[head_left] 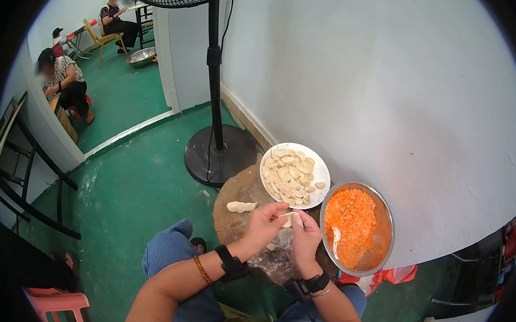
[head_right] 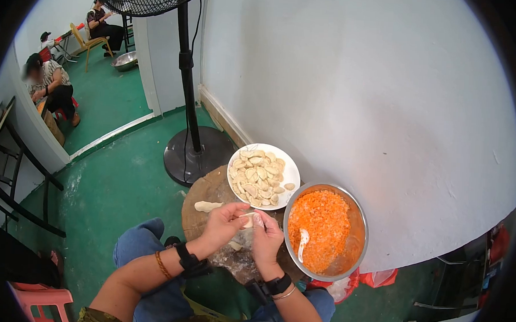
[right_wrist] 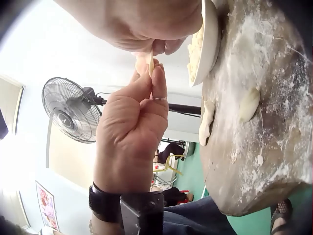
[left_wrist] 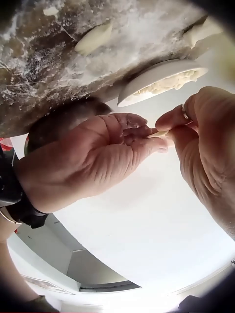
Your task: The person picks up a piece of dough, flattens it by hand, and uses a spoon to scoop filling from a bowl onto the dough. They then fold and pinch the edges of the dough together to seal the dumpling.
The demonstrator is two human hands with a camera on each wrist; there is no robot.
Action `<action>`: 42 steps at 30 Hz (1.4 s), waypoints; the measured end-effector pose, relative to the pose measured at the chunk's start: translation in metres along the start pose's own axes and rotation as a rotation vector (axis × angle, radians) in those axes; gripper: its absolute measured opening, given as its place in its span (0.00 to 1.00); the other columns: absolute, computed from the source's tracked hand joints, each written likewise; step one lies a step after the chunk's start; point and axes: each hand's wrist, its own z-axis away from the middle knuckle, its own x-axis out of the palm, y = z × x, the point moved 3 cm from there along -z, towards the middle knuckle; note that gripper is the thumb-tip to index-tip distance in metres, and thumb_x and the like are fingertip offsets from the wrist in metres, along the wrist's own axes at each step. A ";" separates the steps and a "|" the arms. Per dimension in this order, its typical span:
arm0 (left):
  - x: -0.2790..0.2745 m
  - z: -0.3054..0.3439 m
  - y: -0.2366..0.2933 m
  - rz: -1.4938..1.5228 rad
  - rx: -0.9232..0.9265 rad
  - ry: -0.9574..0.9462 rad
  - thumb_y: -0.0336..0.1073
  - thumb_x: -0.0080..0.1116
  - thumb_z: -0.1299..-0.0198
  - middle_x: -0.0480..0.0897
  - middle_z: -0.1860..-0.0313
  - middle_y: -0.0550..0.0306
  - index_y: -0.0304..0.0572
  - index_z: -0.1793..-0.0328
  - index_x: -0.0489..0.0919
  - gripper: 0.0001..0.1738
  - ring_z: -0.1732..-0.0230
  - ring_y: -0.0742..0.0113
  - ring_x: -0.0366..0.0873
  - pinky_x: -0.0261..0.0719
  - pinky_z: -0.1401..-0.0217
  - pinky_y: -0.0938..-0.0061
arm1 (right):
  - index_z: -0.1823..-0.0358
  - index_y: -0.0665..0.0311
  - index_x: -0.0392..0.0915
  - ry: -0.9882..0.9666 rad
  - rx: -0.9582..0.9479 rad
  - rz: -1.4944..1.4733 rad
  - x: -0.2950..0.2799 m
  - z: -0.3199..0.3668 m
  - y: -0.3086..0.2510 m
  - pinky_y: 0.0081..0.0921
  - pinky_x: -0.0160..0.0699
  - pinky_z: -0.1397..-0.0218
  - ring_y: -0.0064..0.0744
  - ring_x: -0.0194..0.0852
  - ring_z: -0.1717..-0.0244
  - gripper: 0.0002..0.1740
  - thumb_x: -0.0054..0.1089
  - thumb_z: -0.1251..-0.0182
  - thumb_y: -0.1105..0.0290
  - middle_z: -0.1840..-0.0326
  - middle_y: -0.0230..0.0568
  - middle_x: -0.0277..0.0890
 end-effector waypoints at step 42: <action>0.000 -0.005 0.014 0.029 -0.024 -0.086 0.22 0.58 0.46 0.79 0.66 0.56 0.33 0.36 0.59 0.31 0.65 0.76 0.76 0.74 0.61 0.83 | 0.61 0.70 0.80 -0.143 -0.041 0.116 -0.003 -0.007 -0.011 0.17 0.70 0.56 0.19 0.71 0.62 0.08 0.56 0.38 0.74 0.64 0.35 0.78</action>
